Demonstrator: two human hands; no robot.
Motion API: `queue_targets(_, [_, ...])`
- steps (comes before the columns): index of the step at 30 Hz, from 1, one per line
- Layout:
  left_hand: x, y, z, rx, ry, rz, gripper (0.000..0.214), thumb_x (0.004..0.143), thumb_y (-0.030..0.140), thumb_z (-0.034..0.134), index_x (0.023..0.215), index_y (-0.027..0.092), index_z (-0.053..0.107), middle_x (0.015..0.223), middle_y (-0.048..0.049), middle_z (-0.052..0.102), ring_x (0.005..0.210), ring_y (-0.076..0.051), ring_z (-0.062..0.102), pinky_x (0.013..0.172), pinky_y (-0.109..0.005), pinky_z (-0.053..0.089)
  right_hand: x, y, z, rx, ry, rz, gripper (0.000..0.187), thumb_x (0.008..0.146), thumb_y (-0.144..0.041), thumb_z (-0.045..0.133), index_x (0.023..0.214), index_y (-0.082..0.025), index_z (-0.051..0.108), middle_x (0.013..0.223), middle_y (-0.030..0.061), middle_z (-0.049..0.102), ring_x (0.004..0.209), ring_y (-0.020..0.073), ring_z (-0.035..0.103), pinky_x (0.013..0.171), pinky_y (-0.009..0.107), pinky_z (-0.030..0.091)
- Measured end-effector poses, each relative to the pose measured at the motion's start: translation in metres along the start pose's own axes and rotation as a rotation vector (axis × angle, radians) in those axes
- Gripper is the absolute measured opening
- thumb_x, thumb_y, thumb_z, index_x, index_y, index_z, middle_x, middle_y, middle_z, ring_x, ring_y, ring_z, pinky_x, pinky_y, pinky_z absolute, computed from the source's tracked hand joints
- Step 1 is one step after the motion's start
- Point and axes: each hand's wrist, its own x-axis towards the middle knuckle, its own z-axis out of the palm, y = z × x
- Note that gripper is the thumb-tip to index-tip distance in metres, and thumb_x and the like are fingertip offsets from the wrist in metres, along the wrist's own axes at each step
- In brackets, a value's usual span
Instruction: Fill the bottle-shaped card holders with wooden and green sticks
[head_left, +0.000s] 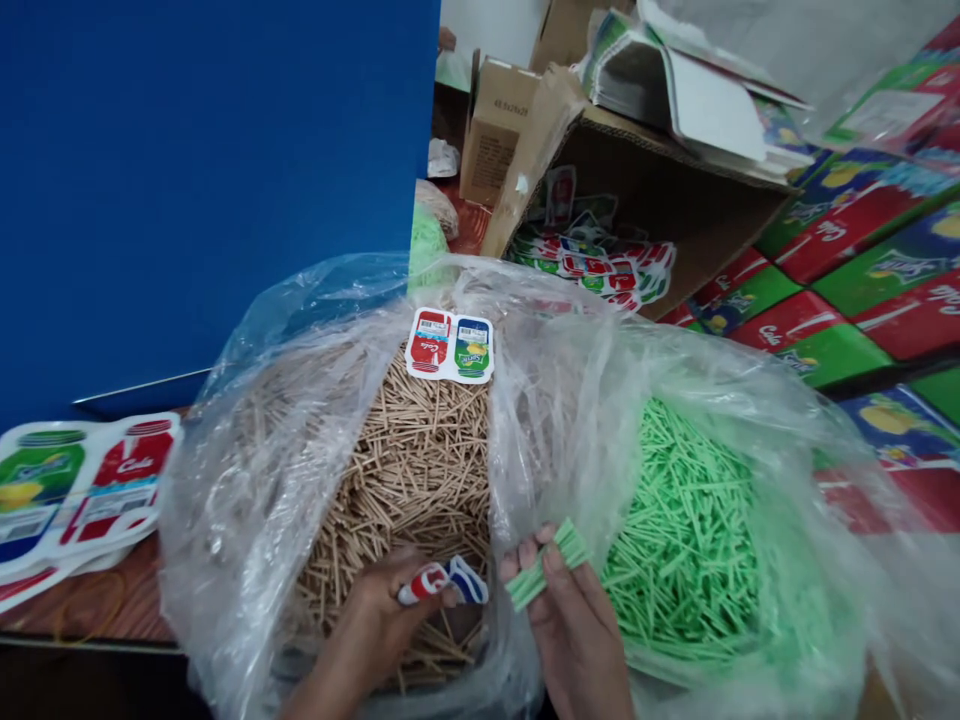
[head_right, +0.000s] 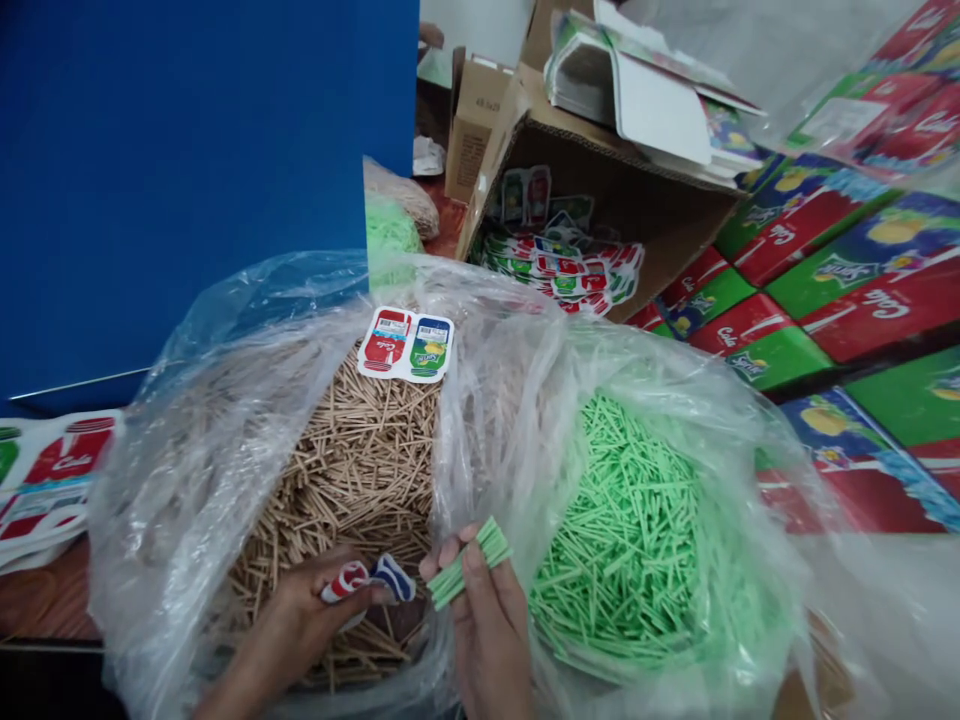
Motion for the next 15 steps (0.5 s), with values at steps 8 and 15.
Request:
queue_targets(8, [0.0, -0.017, 0.011, 0.094, -0.041, 0.162, 0.027, 0.08, 0.021, 0.059, 0.053, 0.021, 0.055, 0.054, 0.0039, 0.051, 0.053, -0.013, 0.049, 0.052, -0.021, 0.035, -0.004, 0.006, -0.008, -0.156, 0.006, 0.046, 0.027, 0.079, -0.045, 0.069, 0.092, -0.022, 0.065, 0.08, 0.0011, 0.069, 0.075, 0.0194, 0.068, 0.072, 0.034, 0.057])
queue_targets(15, [0.002, -0.014, 0.007, 0.085, -0.04, 0.181, 0.022, 0.079, 0.028, 0.065, 0.058, 0.024, 0.06, 0.054, 0.0053, 0.055, 0.048, -0.012, 0.051, 0.05, -0.02, 0.038, 0.001, -0.047, -0.037, -0.125, 0.262, -0.131, 0.035, 0.064, -0.044, 0.081, 0.088, -0.022, 0.07, 0.065, -0.0019, 0.069, 0.06, 0.0178, 0.067, 0.058, 0.031, 0.056])
